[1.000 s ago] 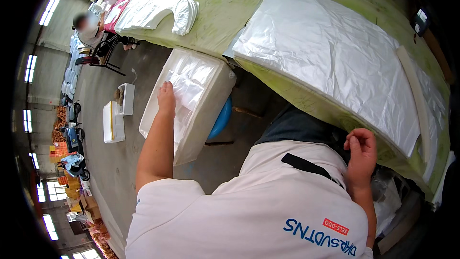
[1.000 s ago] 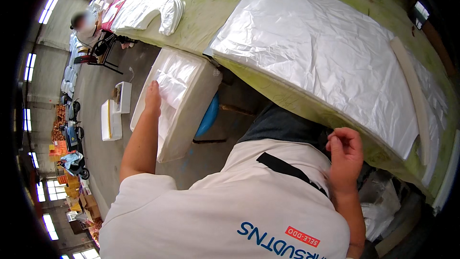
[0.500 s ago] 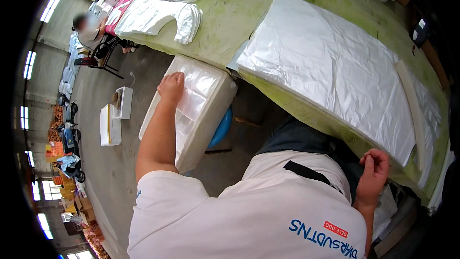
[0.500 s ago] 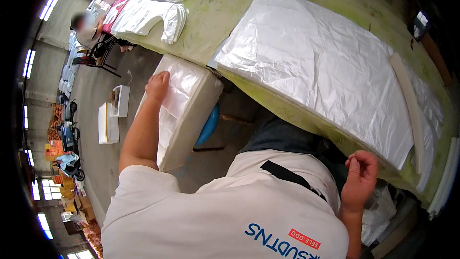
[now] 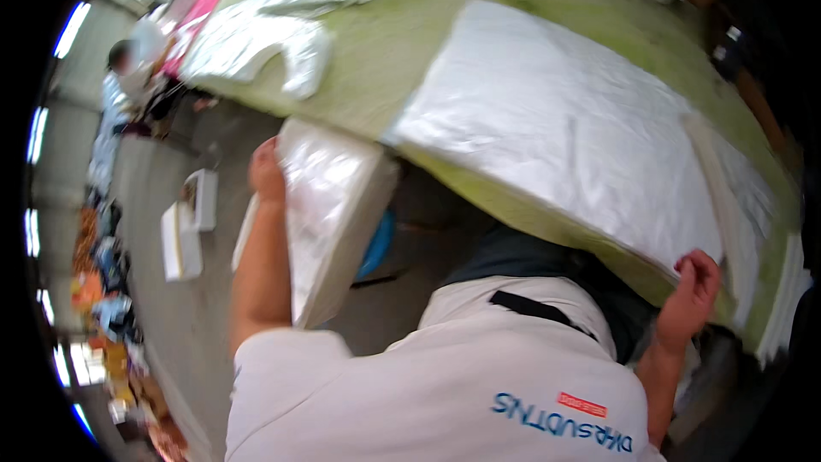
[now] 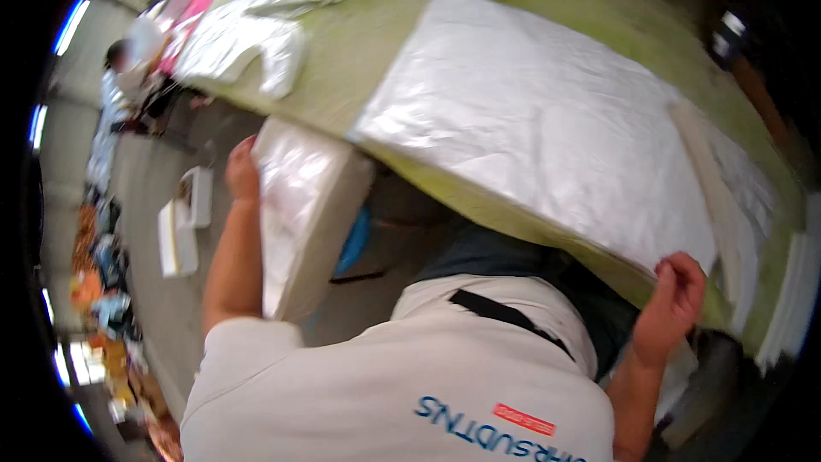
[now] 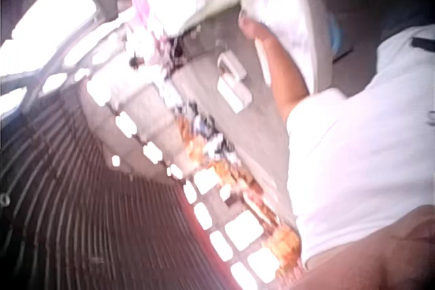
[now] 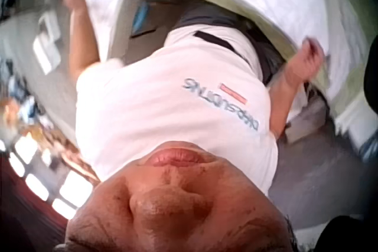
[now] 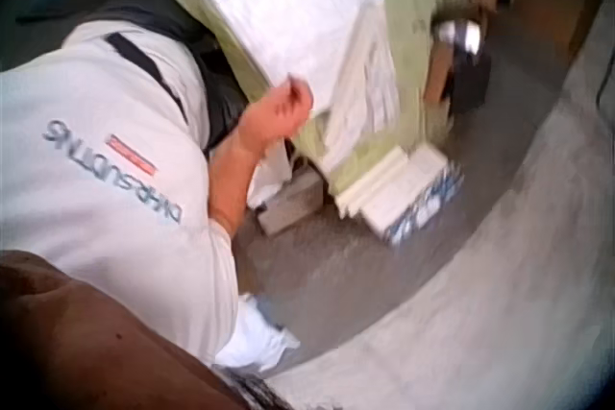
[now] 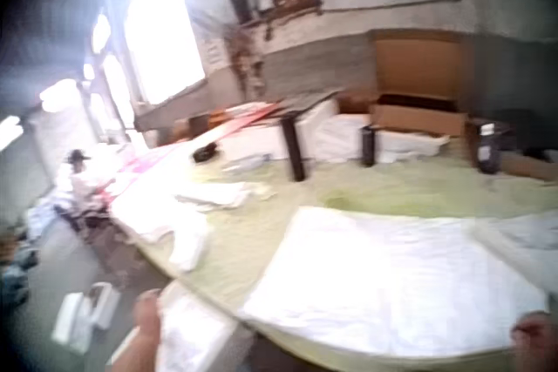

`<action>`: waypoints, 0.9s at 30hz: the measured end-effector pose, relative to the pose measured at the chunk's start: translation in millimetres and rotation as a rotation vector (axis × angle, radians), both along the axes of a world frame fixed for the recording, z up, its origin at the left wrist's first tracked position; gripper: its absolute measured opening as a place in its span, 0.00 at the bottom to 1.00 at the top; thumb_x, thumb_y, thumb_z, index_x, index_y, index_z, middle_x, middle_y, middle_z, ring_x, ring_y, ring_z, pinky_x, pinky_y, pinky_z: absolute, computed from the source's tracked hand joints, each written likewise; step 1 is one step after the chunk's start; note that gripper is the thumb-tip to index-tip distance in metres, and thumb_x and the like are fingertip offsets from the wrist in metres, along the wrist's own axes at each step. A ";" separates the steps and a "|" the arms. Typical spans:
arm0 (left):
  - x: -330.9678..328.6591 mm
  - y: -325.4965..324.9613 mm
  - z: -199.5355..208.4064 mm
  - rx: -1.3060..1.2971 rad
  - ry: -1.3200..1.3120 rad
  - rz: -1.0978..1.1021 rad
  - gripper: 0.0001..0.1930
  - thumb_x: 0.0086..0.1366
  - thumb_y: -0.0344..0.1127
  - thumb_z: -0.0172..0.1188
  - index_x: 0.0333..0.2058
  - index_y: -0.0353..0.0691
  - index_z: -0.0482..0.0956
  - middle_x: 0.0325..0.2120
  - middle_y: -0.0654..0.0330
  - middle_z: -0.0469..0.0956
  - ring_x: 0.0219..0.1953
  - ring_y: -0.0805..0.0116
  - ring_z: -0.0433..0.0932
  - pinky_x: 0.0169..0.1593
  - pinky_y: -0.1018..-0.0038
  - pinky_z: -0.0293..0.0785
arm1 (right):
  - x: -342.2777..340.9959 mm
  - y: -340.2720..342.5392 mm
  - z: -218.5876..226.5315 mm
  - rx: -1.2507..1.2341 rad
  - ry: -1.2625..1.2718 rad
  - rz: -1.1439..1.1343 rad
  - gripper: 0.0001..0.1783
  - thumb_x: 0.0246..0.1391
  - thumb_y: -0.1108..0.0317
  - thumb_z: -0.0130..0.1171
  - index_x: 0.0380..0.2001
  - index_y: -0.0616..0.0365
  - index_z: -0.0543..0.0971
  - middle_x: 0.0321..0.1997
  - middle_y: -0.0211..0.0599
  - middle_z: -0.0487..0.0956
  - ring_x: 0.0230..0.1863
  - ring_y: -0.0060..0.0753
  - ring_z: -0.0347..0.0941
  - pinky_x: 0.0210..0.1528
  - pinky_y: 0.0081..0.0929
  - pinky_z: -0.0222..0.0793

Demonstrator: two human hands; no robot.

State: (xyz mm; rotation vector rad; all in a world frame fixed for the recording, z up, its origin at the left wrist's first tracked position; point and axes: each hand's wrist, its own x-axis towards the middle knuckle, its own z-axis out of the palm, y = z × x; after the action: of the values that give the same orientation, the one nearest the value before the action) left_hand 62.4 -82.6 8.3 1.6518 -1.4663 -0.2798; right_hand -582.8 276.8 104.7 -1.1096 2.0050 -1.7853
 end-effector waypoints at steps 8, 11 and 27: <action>-213.0 74.9 76.9 0.088 0.291 -0.380 0.22 0.80 0.44 0.40 0.50 0.33 0.80 0.48 0.55 0.80 0.54 0.64 0.75 0.64 0.66 0.66 | -95.0 -6.3 3.3 0.635 0.879 -0.183 0.27 0.48 0.70 0.67 0.55 0.50 0.78 0.59 0.47 0.73 0.60 0.53 0.67 0.65 0.46 0.61; -272.9 108.1 85.9 0.149 0.346 -0.731 0.16 0.78 0.35 0.43 0.46 0.33 0.80 0.47 0.54 0.80 0.53 0.62 0.76 0.62 0.67 0.67 | -103.2 9.9 8.7 0.739 0.775 -0.161 0.28 0.48 0.69 0.67 0.55 0.48 0.79 0.57 0.46 0.73 0.59 0.53 0.67 0.64 0.46 0.62; -471.6 194.5 124.5 0.446 0.537 -1.617 0.15 0.70 0.22 0.47 0.52 0.33 0.76 0.54 0.53 0.74 0.60 0.63 0.70 0.65 0.68 0.62 | -155.7 54.1 33.3 0.603 0.517 -0.148 0.30 0.52 0.71 0.61 0.61 0.48 0.74 0.51 0.46 0.77 0.50 0.55 0.74 0.52 0.41 0.73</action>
State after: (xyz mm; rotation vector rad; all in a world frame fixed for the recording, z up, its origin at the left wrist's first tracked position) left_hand -409.2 111.9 132.8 0.1808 -2.0057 -1.8252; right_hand -738.5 330.8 138.0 -1.3111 2.7157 -0.8560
